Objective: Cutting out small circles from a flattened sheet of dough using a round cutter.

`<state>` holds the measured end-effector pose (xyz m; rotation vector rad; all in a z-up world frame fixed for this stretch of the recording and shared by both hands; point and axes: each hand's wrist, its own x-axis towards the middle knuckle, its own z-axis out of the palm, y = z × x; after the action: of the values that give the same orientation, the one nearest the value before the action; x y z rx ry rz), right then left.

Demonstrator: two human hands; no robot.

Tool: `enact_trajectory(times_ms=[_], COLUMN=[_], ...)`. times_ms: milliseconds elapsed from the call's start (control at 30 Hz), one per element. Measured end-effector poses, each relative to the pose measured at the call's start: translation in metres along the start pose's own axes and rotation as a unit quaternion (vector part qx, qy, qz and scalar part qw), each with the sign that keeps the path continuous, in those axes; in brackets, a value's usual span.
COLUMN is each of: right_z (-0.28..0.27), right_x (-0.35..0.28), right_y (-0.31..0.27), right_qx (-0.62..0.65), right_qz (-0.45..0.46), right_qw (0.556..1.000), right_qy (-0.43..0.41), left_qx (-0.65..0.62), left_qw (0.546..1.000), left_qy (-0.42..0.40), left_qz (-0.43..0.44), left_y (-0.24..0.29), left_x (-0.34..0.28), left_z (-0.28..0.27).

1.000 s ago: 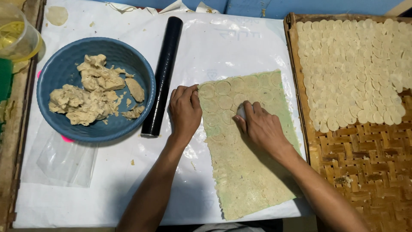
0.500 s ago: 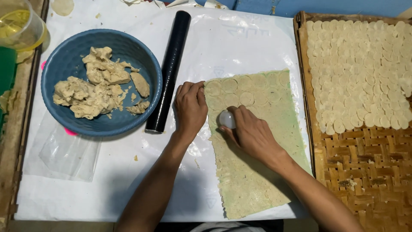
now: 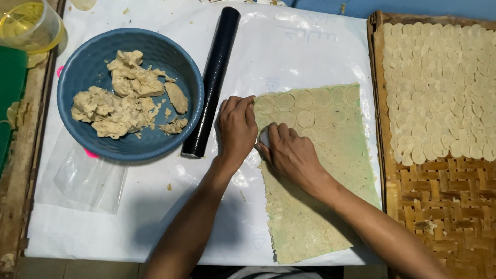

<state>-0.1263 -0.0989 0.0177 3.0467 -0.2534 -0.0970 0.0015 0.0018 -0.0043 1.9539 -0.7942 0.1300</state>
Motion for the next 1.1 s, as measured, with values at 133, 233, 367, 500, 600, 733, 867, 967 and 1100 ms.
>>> enact_trajectory(times_ms=[133, 233, 367, 500, 600, 733, 867, 967, 1100], right_z=[-0.001, -0.007, -0.018, -0.023, -0.024, -0.018, -0.020, -0.028, -0.035], right_x=[0.001, 0.000, -0.011, -0.034, -0.060, -0.083, -0.082, -0.073, -0.065], right_y=[0.006, 0.010, 0.018, 0.046, 0.071, 0.071, 0.045, 0.032, 0.025], right_qx=[0.007, 0.011, 0.132, 0.247, 0.207, 0.188, 0.197, 0.179, 0.149], right_qz=[-0.028, -0.036, 0.002, 0.107, 0.152, 0.164, 0.123, 0.097, 0.077], right_qw=[1.000, 0.999, 0.991, 0.963, 0.966, 0.968, 0.970, 0.976, 0.982], right_qy=[-0.009, -0.019, -0.039, 0.002, 0.013, -0.019, -0.073, -0.074, -0.085], left_qx=[-0.004, -0.006, -0.006, -0.012, -0.015, -0.018, -0.018, -0.017, -0.016], left_qw=[1.000, 1.000, 1.000, 1.000, 1.000, 0.999, 0.999, 0.999, 0.999], left_qy=[0.004, 0.001, -0.006, -0.008, -0.010, -0.016, -0.018, -0.018, -0.020], left_qz=[-0.003, 0.005, -0.001, -0.014, -0.019, -0.024, -0.025, -0.024, -0.025], left_y=[-0.002, -0.001, -0.001, 0.002, 0.003, 0.005, 0.005, 0.006, 0.006], left_x=[-0.001, -0.001, -0.003, -0.001, 0.000, 0.000, -0.001, -0.001, 0.000], left_z=[0.001, 0.001, 0.002, -0.002, -0.003, -0.004, -0.003, -0.003, -0.003])
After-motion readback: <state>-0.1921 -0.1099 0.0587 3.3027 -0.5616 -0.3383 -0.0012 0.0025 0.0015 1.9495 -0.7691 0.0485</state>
